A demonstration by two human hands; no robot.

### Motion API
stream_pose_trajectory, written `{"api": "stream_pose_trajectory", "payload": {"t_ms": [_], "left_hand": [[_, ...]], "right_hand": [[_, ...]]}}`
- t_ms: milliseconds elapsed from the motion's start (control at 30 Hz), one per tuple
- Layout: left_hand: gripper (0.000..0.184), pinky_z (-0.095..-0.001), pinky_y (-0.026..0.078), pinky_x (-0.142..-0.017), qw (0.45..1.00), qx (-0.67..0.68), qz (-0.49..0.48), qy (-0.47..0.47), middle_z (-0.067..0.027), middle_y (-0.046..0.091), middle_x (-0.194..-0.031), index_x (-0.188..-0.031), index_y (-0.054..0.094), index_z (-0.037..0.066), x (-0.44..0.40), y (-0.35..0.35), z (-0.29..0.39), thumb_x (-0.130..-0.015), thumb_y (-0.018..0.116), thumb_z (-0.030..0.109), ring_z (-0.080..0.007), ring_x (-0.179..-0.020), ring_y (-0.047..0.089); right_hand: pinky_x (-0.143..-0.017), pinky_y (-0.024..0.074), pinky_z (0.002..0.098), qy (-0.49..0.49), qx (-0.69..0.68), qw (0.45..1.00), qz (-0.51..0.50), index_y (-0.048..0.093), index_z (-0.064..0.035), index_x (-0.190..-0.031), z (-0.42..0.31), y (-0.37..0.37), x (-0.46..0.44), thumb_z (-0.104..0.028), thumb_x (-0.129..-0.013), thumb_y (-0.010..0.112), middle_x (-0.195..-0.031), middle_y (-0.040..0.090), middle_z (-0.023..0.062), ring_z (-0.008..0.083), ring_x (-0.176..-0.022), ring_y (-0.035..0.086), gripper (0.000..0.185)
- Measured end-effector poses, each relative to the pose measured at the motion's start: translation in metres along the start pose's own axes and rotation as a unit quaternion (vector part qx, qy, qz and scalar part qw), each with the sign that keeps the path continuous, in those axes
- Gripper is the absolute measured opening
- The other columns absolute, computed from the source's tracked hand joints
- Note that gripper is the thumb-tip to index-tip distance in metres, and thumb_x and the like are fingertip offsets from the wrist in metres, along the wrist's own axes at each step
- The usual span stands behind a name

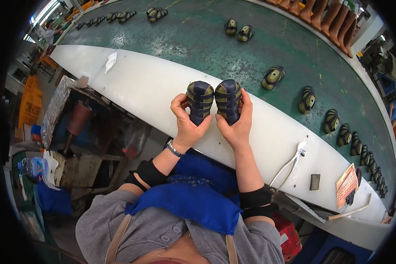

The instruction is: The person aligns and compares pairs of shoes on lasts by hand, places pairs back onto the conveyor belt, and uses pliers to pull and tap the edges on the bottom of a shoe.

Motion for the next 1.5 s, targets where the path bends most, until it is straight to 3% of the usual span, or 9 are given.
{"api": "stream_pose_trajectory", "payload": {"t_ms": [500, 833, 1100, 1200, 1300, 1333, 1400, 1467, 1500], "left_hand": [[0.094, -0.0431, 0.038, -0.104, 0.999, 0.029, -0.025, 0.007, -0.0182, 0.035, -0.133, -0.143, 0.019, 0.000, 0.001, 0.003, 0.003, -0.070, 0.076, 0.011, -0.0274, -0.121, 0.044], [0.092, -0.0422, 0.042, -0.102, 0.986, 0.155, -0.067, 0.002, -0.0207, 0.038, -0.133, -0.144, 0.012, 0.004, 0.001, 0.009, 0.009, -0.071, 0.069, 0.002, -0.0276, -0.119, 0.050], [0.093, -0.0404, 0.044, -0.100, 0.984, 0.166, -0.053, -0.031, -0.0203, 0.038, -0.132, -0.144, 0.011, 0.003, 0.003, 0.008, 0.002, -0.072, 0.070, 0.004, -0.0258, -0.117, 0.050], [0.093, -0.0389, 0.046, -0.098, 0.983, 0.174, -0.055, -0.020, -0.0200, 0.038, -0.132, -0.144, 0.010, 0.003, 0.001, 0.004, -0.001, -0.073, 0.071, 0.005, -0.0250, -0.115, 0.051], [0.094, -0.0387, 0.046, -0.098, 0.983, 0.171, -0.057, -0.028, -0.0203, 0.038, -0.131, -0.144, 0.010, 0.002, 0.007, 0.004, -0.005, -0.073, 0.071, 0.006, -0.0251, -0.115, 0.051], [0.094, -0.0389, 0.046, -0.098, 0.986, 0.156, -0.055, -0.022, -0.0204, 0.038, -0.131, -0.144, 0.010, 0.002, 0.007, 0.004, -0.006, -0.073, 0.072, 0.006, -0.0251, -0.115, 0.051], [0.095, -0.0394, 0.046, -0.098, 0.989, 0.138, -0.051, -0.010, -0.0210, 0.038, -0.131, -0.144, 0.010, 0.001, 0.004, 0.005, -0.008, -0.073, 0.072, 0.006, -0.0256, -0.115, 0.051], [0.095, -0.0399, 0.046, -0.099, 0.991, 0.119, -0.054, -0.013, -0.0213, 0.039, -0.131, -0.144, 0.010, 0.001, 0.005, 0.005, -0.010, -0.073, 0.072, 0.007, -0.0262, -0.116, 0.051], [0.096, -0.0401, 0.045, -0.099, 0.992, 0.109, -0.055, -0.012, -0.0215, 0.039, -0.131, -0.144, 0.010, 0.001, 0.004, 0.006, -0.011, -0.072, 0.073, 0.007, -0.0265, -0.116, 0.051]], "right_hand": [[-0.095, 0.0478, 0.0347, -0.062, 0.023, 0.997, 0.044, 0.028, 0.0001, -0.143, -0.010, 0.008, 0.006, -0.003, -0.068, 0.076, -0.126, 0.049, 0.0155, 0.0224, -0.112, 0.056, 0.089], [-0.090, 0.0516, 0.0345, 0.072, -0.057, 0.996, -0.002, 0.024, -0.0007, -0.144, -0.023, -0.001, -0.008, -0.016, -0.071, 0.086, -0.112, 0.060, 0.0137, 0.0217, -0.102, 0.063, 0.097], [-0.085, 0.0533, 0.0327, 0.096, 0.057, 0.993, -0.033, 0.040, -0.0055, -0.136, -0.031, -0.020, -0.032, -0.022, -0.068, 0.090, -0.105, 0.064, 0.0080, 0.0190, -0.094, 0.063, 0.086], [-0.092, 0.0502, 0.0349, -0.096, 0.123, 0.987, 0.047, 0.056, -0.0099, -0.126, -0.146, -0.066, -0.064, -0.018, -0.077, 0.081, -0.110, 0.066, 0.0066, 0.0190, -0.100, 0.063, 0.056], [-0.094, 0.0521, 0.0429, -0.294, 0.062, 0.931, 0.208, 0.060, 0.0032, -0.122, -0.217, -0.150, -0.063, -0.036, -0.083, 0.070, -0.115, 0.065, 0.0184, 0.0262, -0.106, 0.063, 0.057], [-0.092, 0.0544, 0.0450, -0.344, 0.010, 0.910, 0.230, 0.060, 0.0050, -0.119, -0.274, -0.116, -0.051, -0.049, -0.086, 0.063, -0.114, 0.062, 0.0211, 0.0292, -0.107, 0.064, 0.064], [-0.099, 0.0488, 0.0503, -0.354, -0.131, 0.894, 0.241, 0.055, 0.0015, -0.127, -0.281, -0.143, -0.021, -0.042, -0.087, 0.066, -0.122, 0.059, 0.0246, 0.0349, -0.114, 0.061, 0.060], [-0.098, 0.0477, 0.0447, -0.265, -0.029, 0.931, 0.249, 0.048, 0.0020, -0.131, -0.179, -0.108, -0.005, -0.034, -0.081, 0.075, -0.122, 0.059, 0.0228, 0.0329, -0.114, 0.060, 0.067], [-0.098, 0.0472, 0.0418, -0.089, 0.139, 0.975, 0.151, 0.044, 0.0022, -0.132, -0.088, -0.068, -0.008, -0.030, -0.078, 0.079, -0.122, 0.059, 0.0219, 0.0319, -0.113, 0.060, 0.072]]}}
Point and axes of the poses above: each hand's wrist, its own x-axis away from the middle knuckle, its own y-axis out of the palm, z = x × y, the point moved 7 cm from there along -x, towards the middle knuckle
